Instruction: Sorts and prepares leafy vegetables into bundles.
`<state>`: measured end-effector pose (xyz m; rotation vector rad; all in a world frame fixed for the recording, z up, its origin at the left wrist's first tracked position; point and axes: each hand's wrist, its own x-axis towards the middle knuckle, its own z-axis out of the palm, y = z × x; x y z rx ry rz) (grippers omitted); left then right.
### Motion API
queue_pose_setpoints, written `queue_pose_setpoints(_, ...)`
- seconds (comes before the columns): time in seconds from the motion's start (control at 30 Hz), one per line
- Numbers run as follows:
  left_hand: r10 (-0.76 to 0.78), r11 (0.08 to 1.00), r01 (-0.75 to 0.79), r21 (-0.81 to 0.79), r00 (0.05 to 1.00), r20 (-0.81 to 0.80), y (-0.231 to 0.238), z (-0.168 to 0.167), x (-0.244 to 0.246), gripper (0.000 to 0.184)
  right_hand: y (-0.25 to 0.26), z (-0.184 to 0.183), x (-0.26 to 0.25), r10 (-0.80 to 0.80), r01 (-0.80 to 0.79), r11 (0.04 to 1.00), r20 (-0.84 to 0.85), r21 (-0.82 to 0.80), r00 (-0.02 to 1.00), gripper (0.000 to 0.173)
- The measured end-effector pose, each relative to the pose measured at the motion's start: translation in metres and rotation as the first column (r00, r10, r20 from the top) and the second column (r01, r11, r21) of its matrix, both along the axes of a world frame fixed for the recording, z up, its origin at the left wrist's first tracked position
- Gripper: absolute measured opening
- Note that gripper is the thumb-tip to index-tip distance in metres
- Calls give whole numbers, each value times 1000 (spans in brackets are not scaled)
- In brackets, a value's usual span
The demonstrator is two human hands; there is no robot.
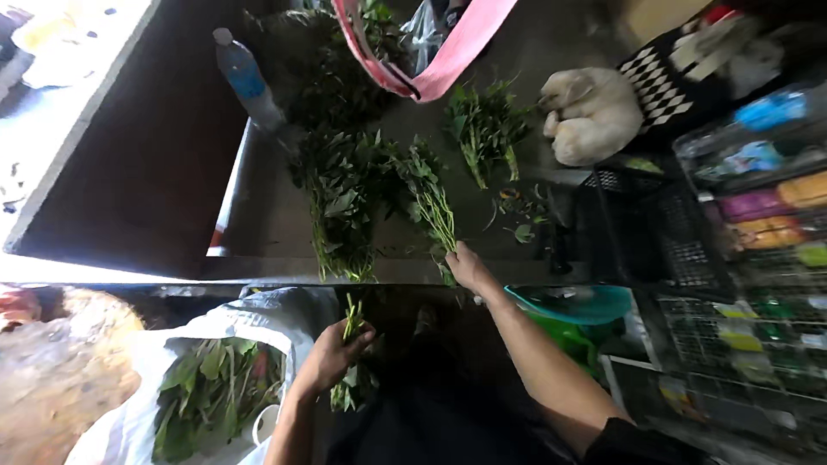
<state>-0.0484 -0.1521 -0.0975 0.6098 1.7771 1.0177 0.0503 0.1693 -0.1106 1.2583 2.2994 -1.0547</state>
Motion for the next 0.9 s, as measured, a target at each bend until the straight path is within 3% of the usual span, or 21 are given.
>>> queue_pose_setpoints(0.1,15,1000,-15,-1,1000,9,-4,-7,0,22,16,-2,17,-91,96,995,-168,21,982,40)
queue_pose_setpoints(0.27,4,998,-2,58,1000,-24,25,7,-12,25,17,-43,22,-22,3,965,71,261,997,49)
queue_pose_setpoints(0.33,5,987,-1,162,1000,-23,38,17,-18,23,11,-55,24,-17,16,946,-2,325,1000,56)
queue_pose_setpoints(0.43,1,948,-5,319,1000,10,55,23,-22,21,5,-51,33,-106,205,910,-275,362,956,77)
queue_pose_setpoints(0.5,-12,926,9,378,1000,4,66,26,-21,20,0,-26,33,-97,271,912,-481,307,871,65)
queue_pose_setpoints(0.53,-24,919,22,394,1000,1,72,28,-20,21,-5,-9,33,-43,220,943,-564,250,825,55)
queue_pose_setpoints(0.6,-47,909,48,415,999,-12,85,33,-16,25,-17,27,32,103,-18,991,-694,129,712,41)
queue_pose_setpoints(0.67,-74,905,78,417,997,-25,99,36,-12,42,-30,55,27,214,-240,967,-767,81,604,36)
queue_pose_setpoints(0.73,-91,906,104,410,994,-52,116,35,-5,62,-38,70,26,232,-318,947,-789,49,569,34)
queue_pose_setpoints(0.8,-108,902,130,413,991,-76,130,34,4,72,-37,72,30,182,-297,955,-795,2,579,28)
queue_pose_setpoints(0.9,-108,935,142,326,987,-122,149,47,12,58,-21,67,33,123,-256,966,-810,-35,574,18)
